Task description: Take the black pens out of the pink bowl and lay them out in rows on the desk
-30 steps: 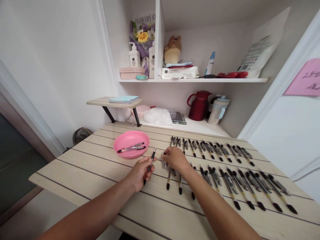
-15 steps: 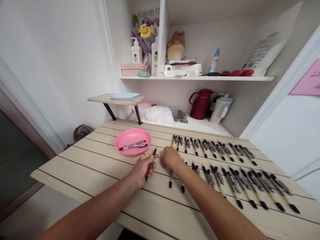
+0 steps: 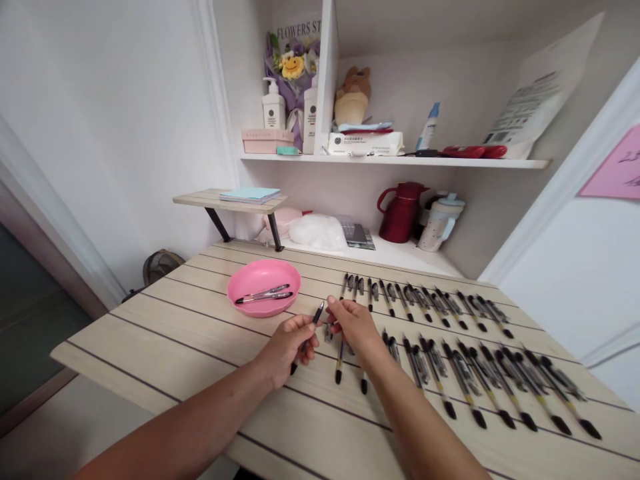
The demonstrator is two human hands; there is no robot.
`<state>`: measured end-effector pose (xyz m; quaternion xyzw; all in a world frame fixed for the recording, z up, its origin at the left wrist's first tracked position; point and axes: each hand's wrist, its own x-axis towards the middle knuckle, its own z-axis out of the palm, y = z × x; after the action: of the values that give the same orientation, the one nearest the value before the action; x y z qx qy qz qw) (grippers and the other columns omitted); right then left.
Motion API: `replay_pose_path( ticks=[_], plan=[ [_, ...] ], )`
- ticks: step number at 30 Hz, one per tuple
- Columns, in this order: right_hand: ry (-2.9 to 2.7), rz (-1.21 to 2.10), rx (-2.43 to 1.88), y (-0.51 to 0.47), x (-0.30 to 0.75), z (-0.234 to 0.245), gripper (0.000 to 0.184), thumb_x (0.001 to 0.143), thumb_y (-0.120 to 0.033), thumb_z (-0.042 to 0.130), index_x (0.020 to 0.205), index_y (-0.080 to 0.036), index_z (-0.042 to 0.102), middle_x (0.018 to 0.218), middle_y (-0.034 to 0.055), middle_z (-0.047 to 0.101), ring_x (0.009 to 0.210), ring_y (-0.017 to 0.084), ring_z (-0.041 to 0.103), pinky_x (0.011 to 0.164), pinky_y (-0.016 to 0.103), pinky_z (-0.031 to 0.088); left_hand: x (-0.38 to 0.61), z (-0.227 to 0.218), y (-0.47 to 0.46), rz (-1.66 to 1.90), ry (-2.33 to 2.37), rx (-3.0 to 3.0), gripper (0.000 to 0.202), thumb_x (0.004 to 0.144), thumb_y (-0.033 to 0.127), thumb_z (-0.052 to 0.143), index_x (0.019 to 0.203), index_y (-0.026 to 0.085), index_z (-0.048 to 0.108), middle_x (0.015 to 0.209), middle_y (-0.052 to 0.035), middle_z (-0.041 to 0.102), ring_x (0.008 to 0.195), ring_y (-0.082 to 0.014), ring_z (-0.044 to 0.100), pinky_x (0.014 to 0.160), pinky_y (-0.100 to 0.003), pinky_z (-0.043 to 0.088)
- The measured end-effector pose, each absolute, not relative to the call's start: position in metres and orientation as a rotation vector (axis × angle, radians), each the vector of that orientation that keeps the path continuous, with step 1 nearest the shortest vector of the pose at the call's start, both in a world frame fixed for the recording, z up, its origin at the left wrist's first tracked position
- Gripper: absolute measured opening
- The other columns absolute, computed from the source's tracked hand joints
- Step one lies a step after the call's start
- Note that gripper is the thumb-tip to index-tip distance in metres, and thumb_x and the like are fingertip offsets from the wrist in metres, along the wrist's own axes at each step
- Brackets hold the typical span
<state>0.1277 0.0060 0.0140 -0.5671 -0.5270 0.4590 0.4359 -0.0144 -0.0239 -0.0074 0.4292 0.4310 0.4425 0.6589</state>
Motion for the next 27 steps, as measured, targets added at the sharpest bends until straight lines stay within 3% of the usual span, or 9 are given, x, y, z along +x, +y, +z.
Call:
replay_pose_path(
  ticks=[8,14,27],
  plan=[
    [-1.210,1.083,-1.264,0.005,0.117,0.003,0.032,0.057,-0.046,0.067,0.057,-0.016,0.056,0.045,-0.0026,0.051,0.040,0.006,0.039,0.042,0.020,0.030,-0.014,-0.007,-0.024,0.989,1.046,1.042,0.022,0.066,0.032,0.058,0.079,0.016,0.052,0.057,0.0039,0.054,0.038,-0.0035,0.042,0.038,-0.017,0.025],
    [-1.183,1.160,-1.179,0.006,0.123,-0.002,0.029,0.062,-0.044,0.065,0.056,-0.016,0.057,0.048,-0.0010,0.055,0.044,0.007,0.040,0.046,0.021,0.032,-0.016,-0.009,-0.022,0.946,1.005,1.041,0.026,0.067,0.040,0.056,0.076,0.016,0.052,0.055,0.0037,0.053,0.036,-0.0030,0.040,0.036,-0.017,0.022],
    [-1.127,1.176,-1.152,0.001,0.116,-0.001,0.031,0.063,-0.046,0.064,0.059,-0.016,0.057,0.048,-0.0027,0.053,0.044,0.007,0.042,0.046,0.021,0.034,-0.014,-0.009,-0.023,0.995,1.024,1.041,0.023,0.067,0.035,0.058,0.076,0.015,0.052,0.057,0.0034,0.053,0.037,-0.0023,0.039,0.036,-0.016,0.022]
  ],
)
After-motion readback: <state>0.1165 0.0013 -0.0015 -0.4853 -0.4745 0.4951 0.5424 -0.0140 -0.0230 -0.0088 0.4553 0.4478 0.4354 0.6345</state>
